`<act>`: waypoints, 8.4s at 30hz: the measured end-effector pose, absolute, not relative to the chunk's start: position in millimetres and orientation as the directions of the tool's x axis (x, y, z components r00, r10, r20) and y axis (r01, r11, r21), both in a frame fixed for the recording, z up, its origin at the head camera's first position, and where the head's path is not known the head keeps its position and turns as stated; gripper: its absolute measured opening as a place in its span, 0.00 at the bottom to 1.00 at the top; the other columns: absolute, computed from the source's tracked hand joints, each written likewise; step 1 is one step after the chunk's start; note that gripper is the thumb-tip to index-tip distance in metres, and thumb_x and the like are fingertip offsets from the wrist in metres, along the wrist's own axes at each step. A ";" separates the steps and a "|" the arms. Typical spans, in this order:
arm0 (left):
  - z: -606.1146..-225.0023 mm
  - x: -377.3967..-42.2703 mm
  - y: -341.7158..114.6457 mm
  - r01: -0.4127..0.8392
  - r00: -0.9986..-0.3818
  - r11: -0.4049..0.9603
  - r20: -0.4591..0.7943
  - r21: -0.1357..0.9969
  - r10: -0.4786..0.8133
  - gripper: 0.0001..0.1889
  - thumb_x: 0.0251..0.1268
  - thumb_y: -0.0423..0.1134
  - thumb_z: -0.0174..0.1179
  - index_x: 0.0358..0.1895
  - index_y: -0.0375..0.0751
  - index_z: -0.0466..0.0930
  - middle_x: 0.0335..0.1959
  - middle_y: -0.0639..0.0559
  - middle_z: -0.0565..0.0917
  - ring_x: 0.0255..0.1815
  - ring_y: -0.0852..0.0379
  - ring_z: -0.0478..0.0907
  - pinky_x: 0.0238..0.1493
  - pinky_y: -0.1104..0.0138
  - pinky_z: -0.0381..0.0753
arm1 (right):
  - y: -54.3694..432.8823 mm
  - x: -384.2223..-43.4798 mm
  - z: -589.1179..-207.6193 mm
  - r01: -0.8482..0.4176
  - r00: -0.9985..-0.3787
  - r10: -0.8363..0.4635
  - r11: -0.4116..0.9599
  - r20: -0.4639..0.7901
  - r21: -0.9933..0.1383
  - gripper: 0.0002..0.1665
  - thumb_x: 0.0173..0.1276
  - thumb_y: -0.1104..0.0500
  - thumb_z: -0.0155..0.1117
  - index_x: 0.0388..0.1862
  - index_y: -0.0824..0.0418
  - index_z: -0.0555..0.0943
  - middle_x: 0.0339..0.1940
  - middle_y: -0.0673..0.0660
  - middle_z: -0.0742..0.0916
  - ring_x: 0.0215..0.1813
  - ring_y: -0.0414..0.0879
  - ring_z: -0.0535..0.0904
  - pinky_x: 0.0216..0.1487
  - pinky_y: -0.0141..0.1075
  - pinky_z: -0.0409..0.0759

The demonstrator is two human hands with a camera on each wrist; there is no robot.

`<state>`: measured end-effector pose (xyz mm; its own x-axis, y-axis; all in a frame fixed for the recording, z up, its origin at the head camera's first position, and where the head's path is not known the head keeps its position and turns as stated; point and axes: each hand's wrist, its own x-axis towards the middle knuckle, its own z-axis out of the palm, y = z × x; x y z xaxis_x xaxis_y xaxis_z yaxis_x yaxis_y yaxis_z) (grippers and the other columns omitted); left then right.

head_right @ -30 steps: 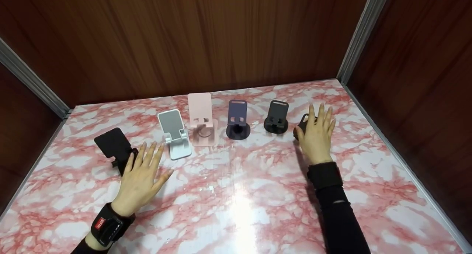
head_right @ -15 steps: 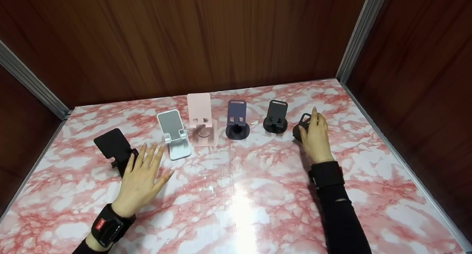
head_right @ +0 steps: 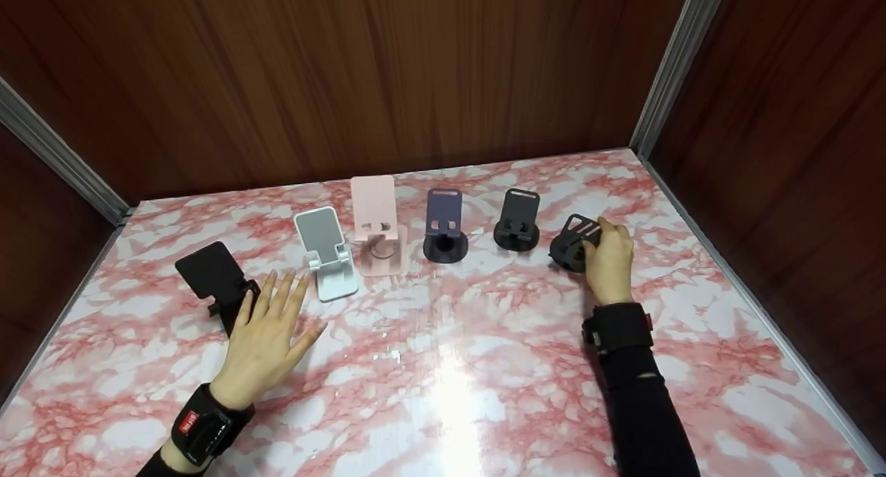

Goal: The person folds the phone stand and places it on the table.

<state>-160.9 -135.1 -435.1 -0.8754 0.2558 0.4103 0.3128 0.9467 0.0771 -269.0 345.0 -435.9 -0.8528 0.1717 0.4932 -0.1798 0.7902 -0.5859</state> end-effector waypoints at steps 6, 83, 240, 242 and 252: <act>-435.2 -160.2 -134.6 0.318 -0.868 0.945 0.424 0.075 0.258 0.40 0.67 0.62 0.52 0.73 0.38 0.61 0.72 0.39 0.63 0.74 0.39 0.53 0.68 0.40 0.54 | 347.0 -267.5 -433.1 -0.170 -0.846 0.193 0.786 0.497 -0.595 0.19 0.57 0.75 0.67 0.49 0.80 0.78 0.37 0.76 0.83 0.37 0.65 0.79 0.41 0.40 0.72; -420.2 -193.2 -89.5 0.282 -0.888 0.497 0.027 0.821 0.459 0.42 0.72 0.62 0.46 0.78 0.43 0.43 0.77 0.42 0.51 0.76 0.47 0.47 0.73 0.51 0.49 | 212.4 -219.8 -382.1 -0.519 -0.843 -0.404 0.431 0.356 -0.739 0.14 0.55 0.70 0.74 0.42 0.65 0.83 0.37 0.56 0.84 0.31 0.44 0.80 0.30 0.36 0.83; -424.3 -213.9 -74.5 0.117 -0.923 -0.060 0.131 0.991 0.362 0.26 0.64 0.28 0.62 0.64 0.28 0.67 0.49 0.35 0.81 0.43 0.46 0.84 0.39 0.56 0.85 | 150.9 -244.2 -394.5 -0.116 -0.869 -0.494 0.178 0.013 -0.977 0.21 0.60 0.62 0.73 0.49 0.71 0.79 0.35 0.61 0.82 0.32 0.48 0.84 0.35 0.50 0.85; -424.6 -214.0 -74.4 0.123 -0.922 -0.065 0.138 0.990 0.362 0.26 0.64 0.28 0.62 0.64 0.28 0.67 0.49 0.35 0.82 0.42 0.47 0.84 0.39 0.56 0.85 | 150.8 -244.3 -394.4 -0.121 -0.871 -0.491 0.183 0.017 -0.976 0.21 0.60 0.63 0.73 0.48 0.71 0.79 0.35 0.60 0.83 0.31 0.47 0.84 0.35 0.49 0.85; -427.3 -215.0 -74.8 0.158 -0.913 -0.072 0.173 0.985 0.370 0.26 0.63 0.26 0.62 0.63 0.25 0.66 0.47 0.33 0.82 0.41 0.47 0.84 0.39 0.57 0.85 | 150.3 -244.6 -395.0 -0.126 -0.874 -0.485 0.207 0.010 -0.970 0.19 0.59 0.62 0.74 0.47 0.70 0.80 0.35 0.61 0.84 0.31 0.47 0.83 0.34 0.48 0.85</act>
